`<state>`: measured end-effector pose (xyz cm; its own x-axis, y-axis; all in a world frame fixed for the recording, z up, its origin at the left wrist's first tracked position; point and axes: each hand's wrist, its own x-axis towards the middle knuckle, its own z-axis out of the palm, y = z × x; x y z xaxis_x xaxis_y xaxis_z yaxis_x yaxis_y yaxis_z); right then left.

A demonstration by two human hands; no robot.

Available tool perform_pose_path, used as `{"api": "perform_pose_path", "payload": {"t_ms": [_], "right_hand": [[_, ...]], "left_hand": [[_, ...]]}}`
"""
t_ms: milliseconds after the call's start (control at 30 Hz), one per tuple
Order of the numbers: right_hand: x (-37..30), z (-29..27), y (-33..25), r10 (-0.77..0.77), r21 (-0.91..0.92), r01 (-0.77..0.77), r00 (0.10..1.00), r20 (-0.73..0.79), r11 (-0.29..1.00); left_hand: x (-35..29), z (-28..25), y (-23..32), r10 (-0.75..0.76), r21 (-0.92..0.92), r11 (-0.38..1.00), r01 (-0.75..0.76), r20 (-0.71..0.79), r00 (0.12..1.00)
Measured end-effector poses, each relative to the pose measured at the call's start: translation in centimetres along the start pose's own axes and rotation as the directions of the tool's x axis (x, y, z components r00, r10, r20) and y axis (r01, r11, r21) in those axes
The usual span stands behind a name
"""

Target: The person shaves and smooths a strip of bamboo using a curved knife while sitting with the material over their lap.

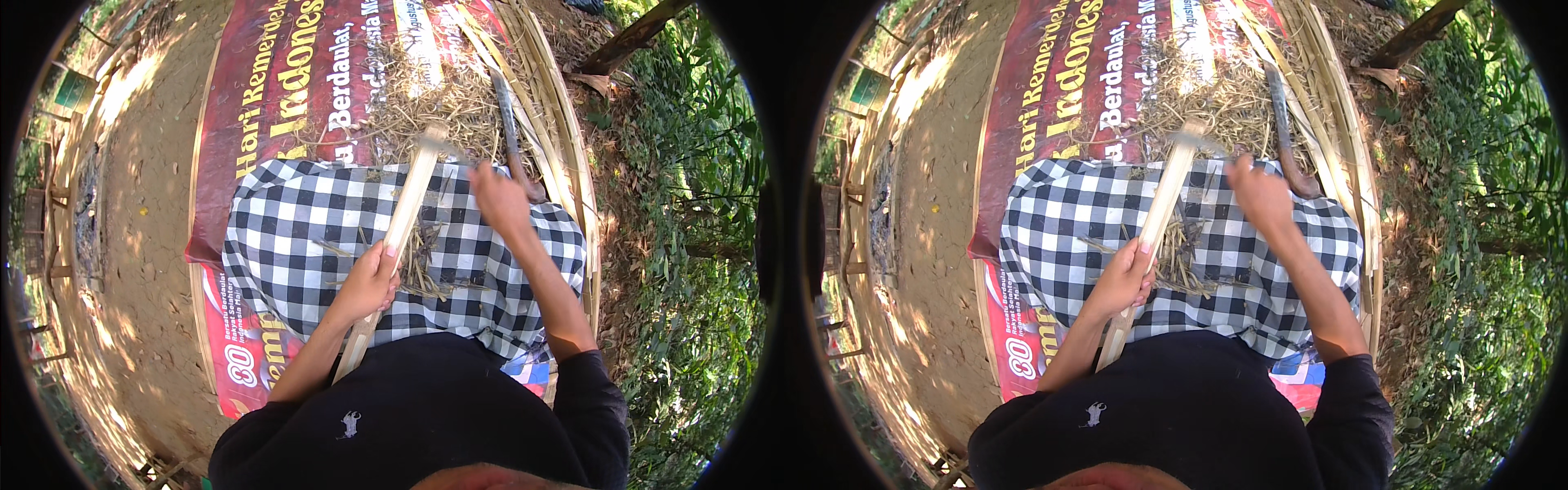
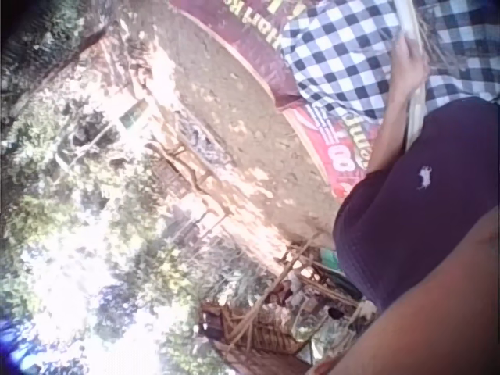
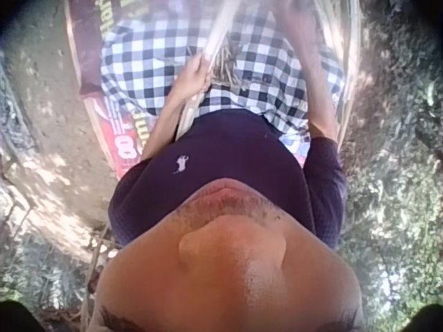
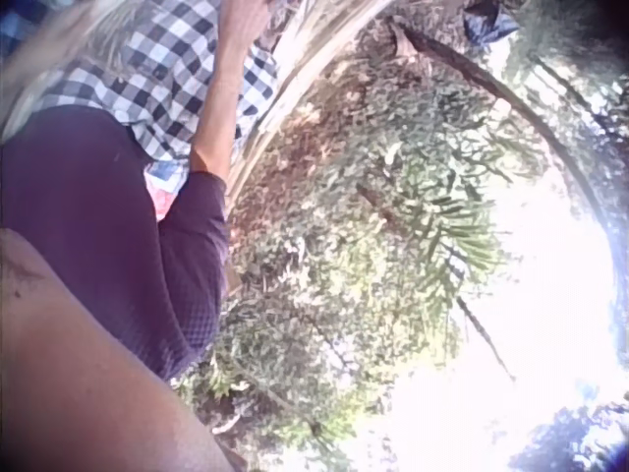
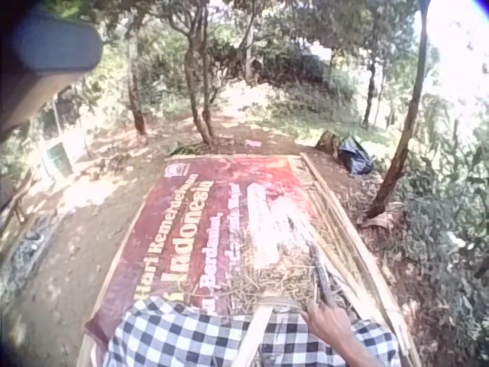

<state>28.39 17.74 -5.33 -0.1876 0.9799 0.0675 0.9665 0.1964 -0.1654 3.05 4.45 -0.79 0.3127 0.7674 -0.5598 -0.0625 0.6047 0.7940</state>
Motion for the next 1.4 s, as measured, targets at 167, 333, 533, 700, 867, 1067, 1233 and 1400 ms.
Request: {"api": "perform_pose_path", "payload": {"t_ms": [167,333,533,700,867,1067,1233,1400], "right_hand": [[-1.0,-1.3,-4.1,-0.361,-0.127,0.35,0.929,-0.076,0.928],[2.3,0.2,-1.1,-0.171,-0.064,0.165,0.981,-0.092,0.984],[3.0,2.3,1.8,-0.265,-0.058,0.261,0.96,-0.091,0.964],[2.1,1.7,-3.2,-0.178,-0.01,0.178,0.982,-0.06,0.984],[3.3,3.8,-0.3,-0.18,-0.082,0.17,0.974,-0.137,0.982],[4.4,4.0,2.4,0.027,-0.079,-0.032,0.998,-0.056,0.996],[3.9,0.7,2.1,0.013,0.022,-0.011,0.995,-0.098,1.0],[2.6,-0.3,-1.1,-0.017,0.26,0.014,1.0,0.011,0.966]], "left_hand": [[0.8,-1.0,-0.5,0.004,0.043,0.999,-0.002,-0.044,0.999],[0.2,-0.6,-0.1,-0.015,-0.005,1.0,0.015,-0.032,0.999],[-0.1,-1.7,-1.3,-0.061,-0.045,0.997,0.059,-0.035,0.998],[-0.2,-2.2,-0.1,-0.049,-0.004,0.999,0.049,-0.06,0.997],[0.5,-2.1,-0.2,-0.048,-0.027,0.999,0.047,-0.037,0.998],[-0.9,-1.8,-0.2,-0.113,-0.073,0.991,0.112,-0.015,0.993],[-1.5,-2.4,-2.0,-0.157,-0.12,0.981,0.153,-0.024,0.987],[0.0,-3.2,-1.1,-0.163,-0.141,0.978,0.153,-0.067,0.984]]}}
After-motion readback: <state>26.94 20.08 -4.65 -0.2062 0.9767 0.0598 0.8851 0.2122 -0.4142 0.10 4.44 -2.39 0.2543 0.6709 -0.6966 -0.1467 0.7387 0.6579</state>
